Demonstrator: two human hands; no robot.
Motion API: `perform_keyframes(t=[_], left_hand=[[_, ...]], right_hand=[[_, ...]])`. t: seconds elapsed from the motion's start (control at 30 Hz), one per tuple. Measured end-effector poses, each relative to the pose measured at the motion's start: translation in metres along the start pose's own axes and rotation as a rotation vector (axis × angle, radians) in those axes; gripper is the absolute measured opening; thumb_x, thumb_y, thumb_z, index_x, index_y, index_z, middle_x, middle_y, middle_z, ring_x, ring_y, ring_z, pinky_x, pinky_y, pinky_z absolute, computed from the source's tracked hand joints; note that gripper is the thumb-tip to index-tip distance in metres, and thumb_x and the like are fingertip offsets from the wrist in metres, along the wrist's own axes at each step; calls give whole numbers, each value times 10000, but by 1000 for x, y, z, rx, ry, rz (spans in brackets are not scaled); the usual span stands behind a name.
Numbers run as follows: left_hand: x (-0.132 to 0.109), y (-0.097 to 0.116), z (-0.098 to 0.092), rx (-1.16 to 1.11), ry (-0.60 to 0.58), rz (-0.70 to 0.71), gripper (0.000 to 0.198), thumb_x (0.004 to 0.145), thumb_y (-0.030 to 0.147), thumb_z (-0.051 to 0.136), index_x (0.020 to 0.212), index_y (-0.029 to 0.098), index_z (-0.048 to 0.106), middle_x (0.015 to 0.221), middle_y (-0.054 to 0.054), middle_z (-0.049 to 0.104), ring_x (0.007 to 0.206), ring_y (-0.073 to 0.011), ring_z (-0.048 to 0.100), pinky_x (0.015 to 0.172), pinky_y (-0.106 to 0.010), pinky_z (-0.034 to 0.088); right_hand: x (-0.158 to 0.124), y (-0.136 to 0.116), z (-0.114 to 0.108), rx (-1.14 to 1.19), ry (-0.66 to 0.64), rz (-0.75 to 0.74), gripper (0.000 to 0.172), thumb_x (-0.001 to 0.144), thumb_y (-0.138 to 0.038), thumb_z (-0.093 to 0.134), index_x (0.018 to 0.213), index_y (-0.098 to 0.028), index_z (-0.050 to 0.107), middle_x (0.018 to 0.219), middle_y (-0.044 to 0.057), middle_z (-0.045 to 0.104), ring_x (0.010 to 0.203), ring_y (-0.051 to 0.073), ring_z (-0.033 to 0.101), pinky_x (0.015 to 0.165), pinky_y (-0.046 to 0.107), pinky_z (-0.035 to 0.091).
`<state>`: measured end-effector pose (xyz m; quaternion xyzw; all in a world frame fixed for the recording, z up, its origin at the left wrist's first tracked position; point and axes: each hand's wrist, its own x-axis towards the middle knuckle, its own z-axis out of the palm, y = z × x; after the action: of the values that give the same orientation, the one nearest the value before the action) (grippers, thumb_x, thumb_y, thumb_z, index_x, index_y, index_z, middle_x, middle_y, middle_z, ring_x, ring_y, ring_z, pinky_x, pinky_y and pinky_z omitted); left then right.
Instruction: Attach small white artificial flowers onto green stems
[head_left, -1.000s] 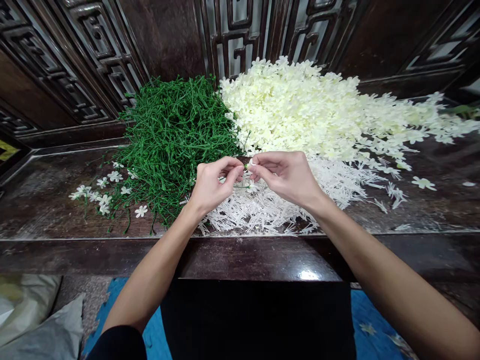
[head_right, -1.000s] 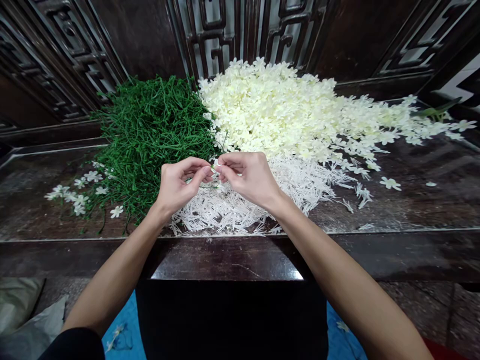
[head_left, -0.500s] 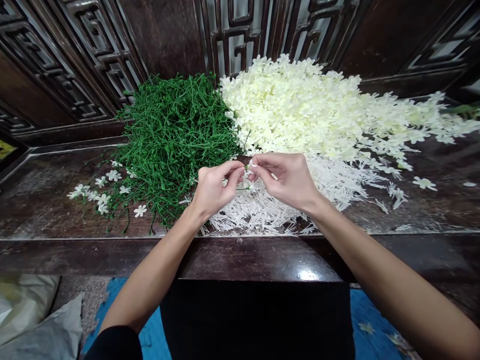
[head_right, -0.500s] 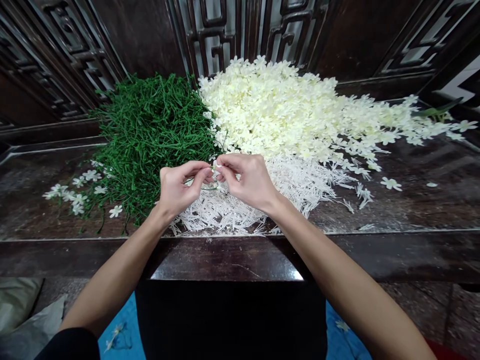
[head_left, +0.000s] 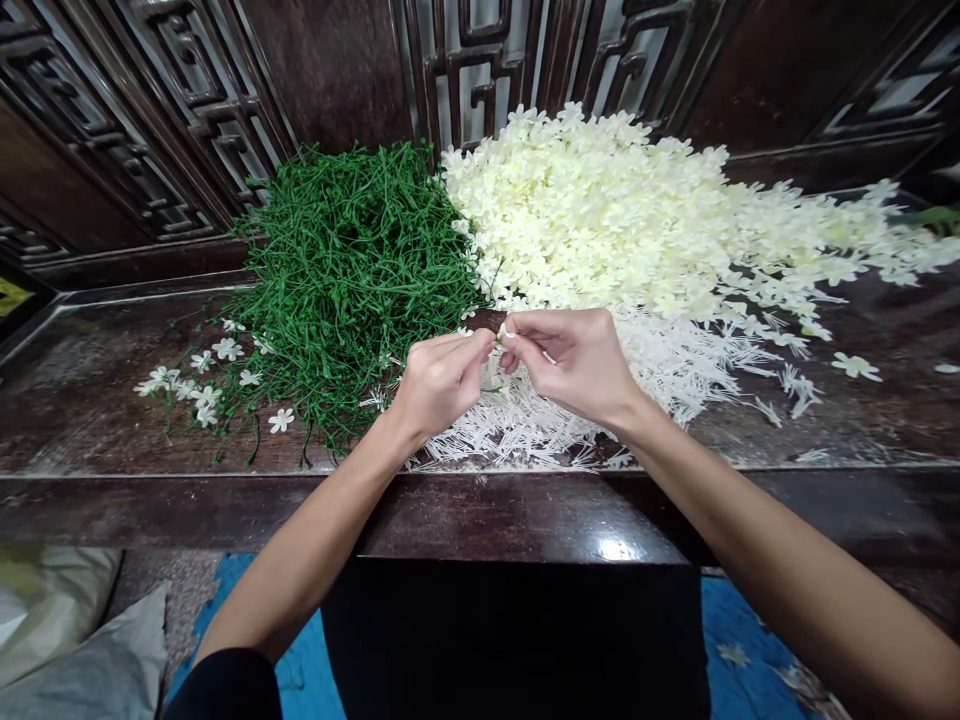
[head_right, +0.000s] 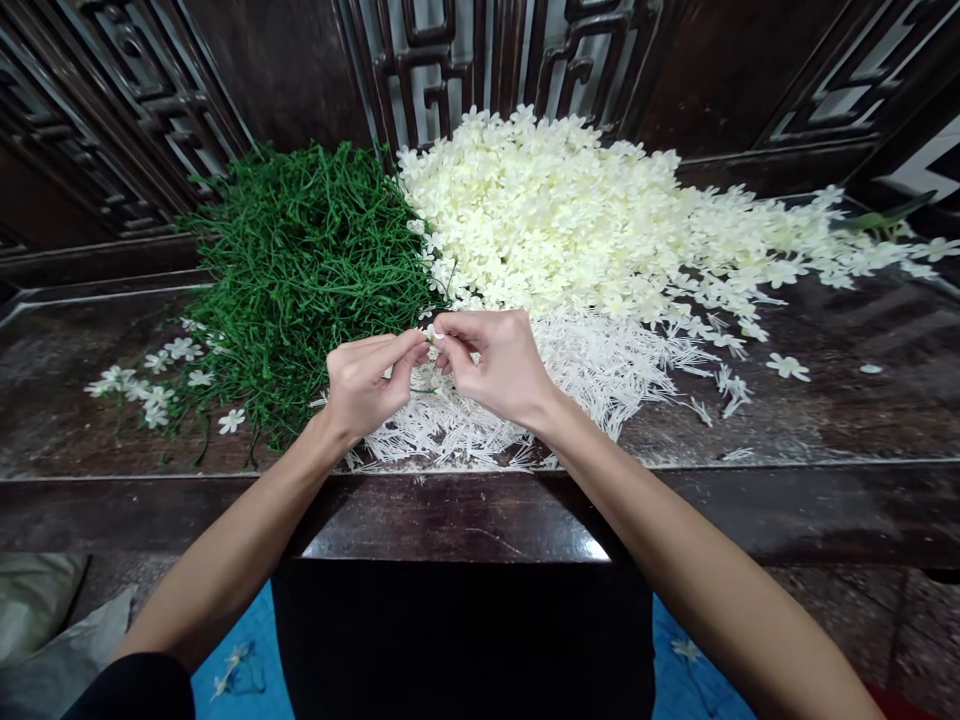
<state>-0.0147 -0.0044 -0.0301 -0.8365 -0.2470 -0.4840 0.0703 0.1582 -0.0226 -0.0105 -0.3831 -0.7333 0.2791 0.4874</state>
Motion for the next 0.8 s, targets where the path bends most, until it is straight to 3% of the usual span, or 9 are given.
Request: perform_keyframes(t=[0.07, 0.13, 0.2, 0.3, 0.4, 0.5, 0.6, 0.73, 0.8], left_hand=[[0, 0, 1, -5, 15, 11, 183, 873, 26, 519, 869, 139, 664, 630, -1, 678, 519, -93, 610, 510, -209, 508], [2, 0, 0, -69, 30, -78, 151, 897, 70, 537, 892, 142, 670, 691, -15, 710, 573, -100, 649, 546, -213, 533], [5, 0, -2, -197, 17, -279, 111, 912, 133, 565, 911, 157, 673, 757, -21, 735, 650, -111, 692, 616, -222, 569], [11, -1, -6, -464, -17, -585, 67, 903, 196, 598, 921, 175, 658, 819, -24, 745, 731, -125, 720, 700, -247, 600], [14, -3, -7, -696, -36, -732, 88, 902, 261, 610, 930, 181, 633, 820, -37, 739, 718, -136, 722, 680, -265, 612], [14, -3, -8, -811, -67, -748, 152, 893, 337, 633, 915, 187, 621, 765, -31, 730, 656, -136, 711, 649, -277, 619], [15, -1, -9, -823, -100, -714, 176, 885, 350, 646, 912, 178, 624, 762, -37, 737, 668, -147, 720, 644, -277, 621], [15, 3, -9, -793, -141, -717, 157, 864, 314, 664, 910, 164, 650, 787, -40, 745, 720, -151, 738, 659, -252, 620], [16, 4, -9, -782, -157, -714, 139, 850, 289, 676, 897, 159, 664, 793, -41, 747, 738, -148, 739, 674, -244, 619]], right_hand=[[0, -1, 0, 25, 3, 17, 165, 825, -131, 579, 716, -188, 690, 637, -1, 686, 561, 139, 663, 526, 307, 589], [2, -3, -2, 107, 6, 53, 110, 832, -168, 616, 780, -187, 711, 684, 6, 702, 583, 136, 669, 566, 313, 608], [6, -4, -7, 193, 8, 100, 84, 827, -203, 661, 881, -190, 724, 740, 14, 717, 617, 138, 682, 618, 320, 626], [11, -4, -15, 238, 54, 145, 175, 847, -257, 673, 1010, -210, 712, 824, 34, 734, 685, 159, 700, 660, 344, 633], [12, -4, -19, 205, 148, 139, 155, 868, -317, 657, 987, -235, 713, 876, 51, 736, 716, 178, 699, 662, 367, 631], [8, -7, -15, 151, 190, 67, 128, 843, -304, 677, 953, -247, 710, 902, 52, 729, 727, 186, 691, 686, 385, 628], [3, -13, -12, 122, 206, -107, 156, 820, -249, 664, 972, -251, 698, 925, 53, 711, 789, 200, 681, 695, 385, 620], [4, -14, -12, 30, 46, -219, 501, 735, -223, 722, 1225, -270, 624, 1255, 73, 622, 990, 235, 650, 760, 388, 617], [6, -13, -12, -33, -35, -225, 522, 727, -226, 750, 1232, -276, 633, 1240, 63, 645, 1033, 240, 644, 824, 415, 607]])
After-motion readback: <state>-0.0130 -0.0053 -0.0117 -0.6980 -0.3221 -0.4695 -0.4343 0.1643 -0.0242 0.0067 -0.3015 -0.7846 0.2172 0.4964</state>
